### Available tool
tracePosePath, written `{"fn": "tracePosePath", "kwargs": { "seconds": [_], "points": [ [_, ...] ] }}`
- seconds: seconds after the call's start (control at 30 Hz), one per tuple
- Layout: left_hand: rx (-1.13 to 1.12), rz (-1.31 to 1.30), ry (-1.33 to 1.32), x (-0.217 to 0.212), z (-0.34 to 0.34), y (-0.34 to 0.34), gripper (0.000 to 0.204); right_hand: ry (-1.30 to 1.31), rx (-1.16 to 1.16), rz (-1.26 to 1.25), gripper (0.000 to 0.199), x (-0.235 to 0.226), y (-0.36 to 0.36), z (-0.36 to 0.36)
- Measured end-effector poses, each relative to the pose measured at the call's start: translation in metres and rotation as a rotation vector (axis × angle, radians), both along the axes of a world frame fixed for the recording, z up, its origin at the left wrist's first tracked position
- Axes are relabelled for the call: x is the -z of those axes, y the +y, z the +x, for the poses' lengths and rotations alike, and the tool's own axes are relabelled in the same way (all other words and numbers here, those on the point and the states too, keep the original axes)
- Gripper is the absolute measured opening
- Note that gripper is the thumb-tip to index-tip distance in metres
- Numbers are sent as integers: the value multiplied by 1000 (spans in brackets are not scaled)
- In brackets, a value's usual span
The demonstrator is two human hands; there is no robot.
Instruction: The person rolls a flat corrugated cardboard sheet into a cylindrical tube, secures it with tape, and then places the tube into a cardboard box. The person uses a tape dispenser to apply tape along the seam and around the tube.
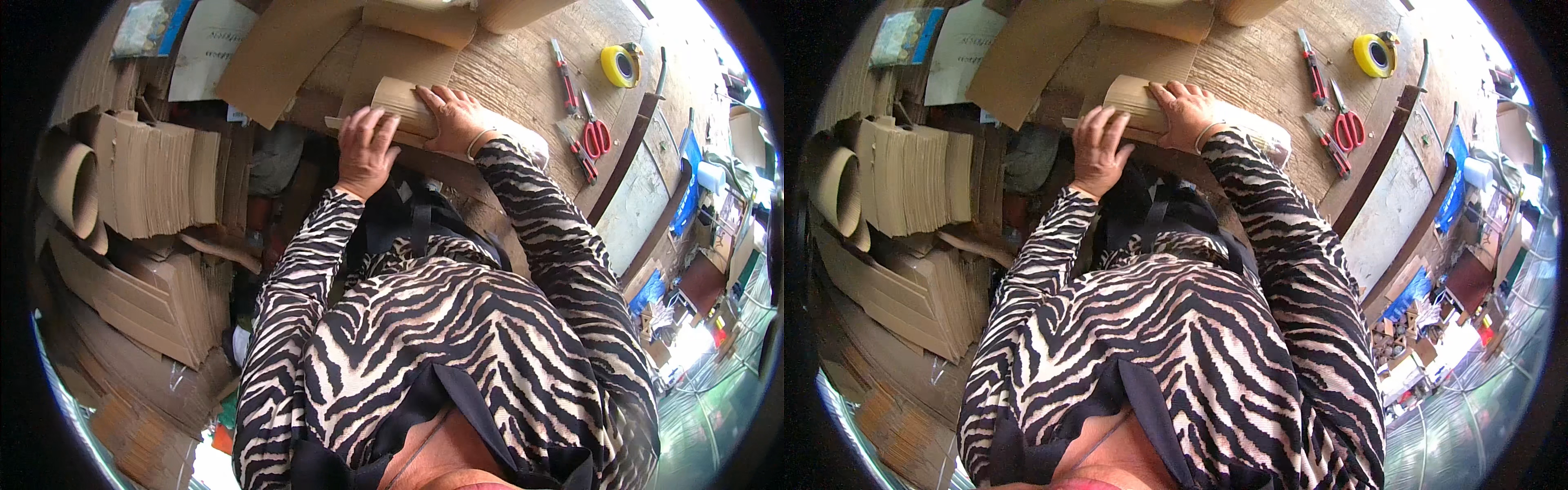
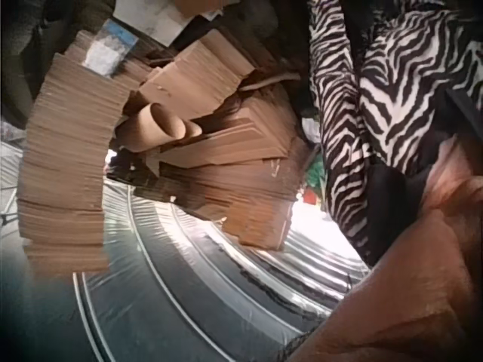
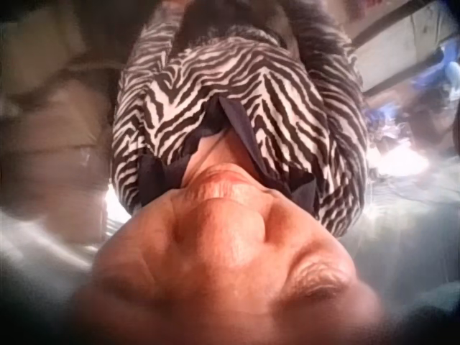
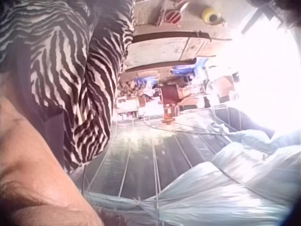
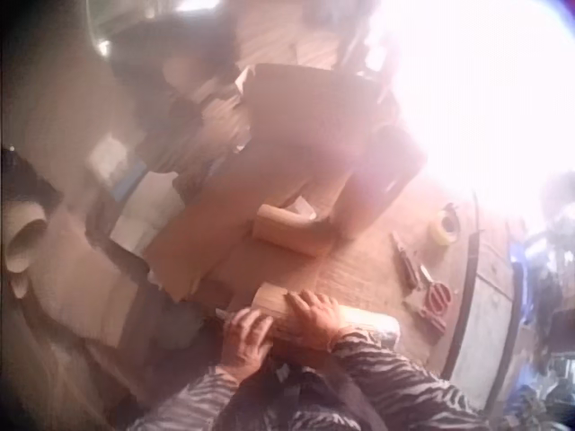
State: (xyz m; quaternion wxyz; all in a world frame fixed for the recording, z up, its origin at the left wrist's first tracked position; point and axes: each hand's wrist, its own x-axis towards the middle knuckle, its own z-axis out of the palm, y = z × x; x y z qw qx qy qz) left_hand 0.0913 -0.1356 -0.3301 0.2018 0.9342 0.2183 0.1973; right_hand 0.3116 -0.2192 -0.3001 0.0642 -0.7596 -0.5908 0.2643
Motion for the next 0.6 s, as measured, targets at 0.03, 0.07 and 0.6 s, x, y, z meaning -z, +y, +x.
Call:
{"fn": "tracePosePath", "kwargs": {
  "seconds": [0.03, 0.07, 0.6],
  "points": [
    [48, 15, 45, -4, 11, 6, 84, 17, -29, -53, 108, -2, 6, 7],
    [97, 30, 91, -9, 22, 13, 87, 48, -45, -86, 109, 1, 12, 15],
    [409, -171, 790, -2, 160, 120, 84, -310, 127, 79, 88, 23, -2, 25]
  ]
}}
